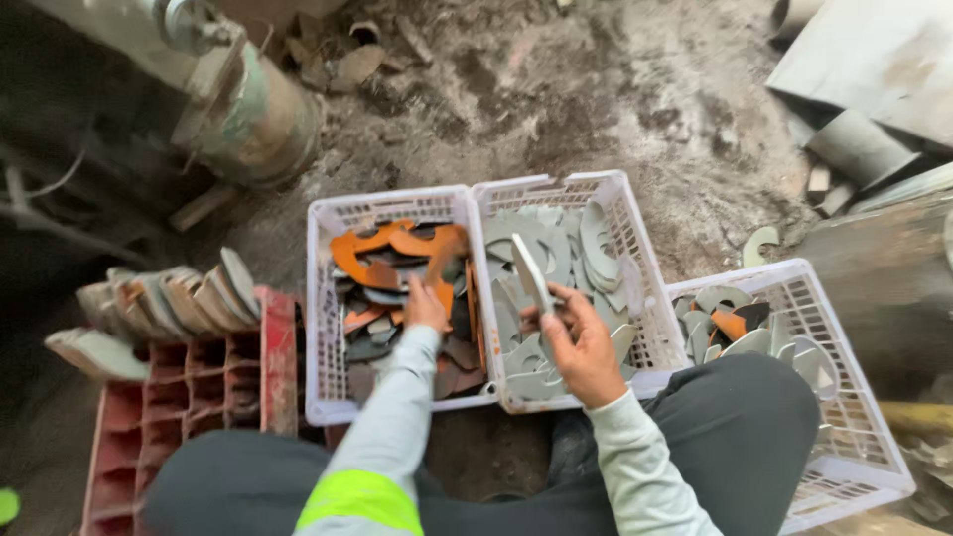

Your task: The person sits on the ground and sorts curved shoe sole pieces from two white baskets into a red crate. They pick up pieces, inspect them, and place them into the crate, repeating this process throughout the clip.

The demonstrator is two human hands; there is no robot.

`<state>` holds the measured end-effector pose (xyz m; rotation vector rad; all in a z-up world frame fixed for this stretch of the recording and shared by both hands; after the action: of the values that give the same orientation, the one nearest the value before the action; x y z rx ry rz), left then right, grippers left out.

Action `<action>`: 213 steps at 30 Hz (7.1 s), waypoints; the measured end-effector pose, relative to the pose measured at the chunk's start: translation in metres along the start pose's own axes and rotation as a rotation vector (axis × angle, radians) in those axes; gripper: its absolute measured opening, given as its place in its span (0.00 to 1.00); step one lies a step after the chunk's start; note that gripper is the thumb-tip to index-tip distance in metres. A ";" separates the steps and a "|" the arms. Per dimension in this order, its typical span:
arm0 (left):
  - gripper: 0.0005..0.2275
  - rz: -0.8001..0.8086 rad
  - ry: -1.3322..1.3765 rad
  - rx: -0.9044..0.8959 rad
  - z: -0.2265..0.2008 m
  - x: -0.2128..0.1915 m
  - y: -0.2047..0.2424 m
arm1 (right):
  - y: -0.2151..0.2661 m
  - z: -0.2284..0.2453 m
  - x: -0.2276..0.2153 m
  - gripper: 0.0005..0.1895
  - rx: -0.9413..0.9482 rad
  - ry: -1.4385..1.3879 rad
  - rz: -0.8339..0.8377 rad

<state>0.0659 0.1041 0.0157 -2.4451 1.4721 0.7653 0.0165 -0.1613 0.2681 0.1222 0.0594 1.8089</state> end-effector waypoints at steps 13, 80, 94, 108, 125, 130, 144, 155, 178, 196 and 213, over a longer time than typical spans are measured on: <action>0.13 0.634 0.528 -0.003 -0.097 -0.105 0.095 | 0.004 -0.037 0.031 0.10 0.063 0.131 0.103; 0.21 -0.041 0.397 0.241 -0.155 -0.203 0.132 | 0.059 0.021 0.157 0.35 -0.359 0.565 0.432; 0.03 -0.389 -0.016 0.154 -0.094 -0.376 0.101 | 0.059 0.048 0.168 0.45 -0.530 0.650 0.350; 0.16 -0.609 -0.546 0.027 0.102 -0.499 -0.006 | 0.025 -0.033 0.139 0.27 -0.122 0.697 0.371; 0.45 -0.359 -1.072 -0.379 0.146 -0.460 -0.026 | 0.004 -0.061 0.087 0.19 -0.073 0.658 0.229; 0.43 -0.359 -1.023 -0.294 0.094 -0.465 -0.036 | -0.075 -0.110 -0.045 0.13 0.004 0.556 -0.195; 0.13 -0.036 0.206 0.139 -0.113 -0.216 0.083 | -0.120 -0.250 -0.114 0.48 0.505 0.880 -0.716; 0.25 0.154 -0.005 0.566 -0.194 -0.149 0.124 | -0.104 -0.058 -0.085 0.16 -0.051 1.015 -0.131; 0.25 0.466 0.559 -0.367 -0.068 -0.108 0.093 | -0.228 -0.204 -0.021 0.22 0.055 1.285 -0.228; 0.14 0.350 0.523 -0.037 -0.100 -0.102 0.106 | -0.075 -0.011 -0.012 0.15 -0.381 0.664 -0.334; 0.15 0.337 -0.025 0.391 -0.128 -0.089 0.158 | 0.021 -0.052 0.077 0.14 -0.052 0.384 0.058</action>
<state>-0.0619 0.0428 0.1865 -1.9235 1.8479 0.4980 -0.0281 -0.0902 0.2223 -0.2641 0.2825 1.8691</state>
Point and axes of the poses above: each hand's wrist, its own y-axis away from the middle knuckle, its own x-axis out of the palm, z = x × y, the point moved 9 cm from there along -y, towards the middle knuckle, and after that the axes turned 1 degree about x, right-handed, at the moved point
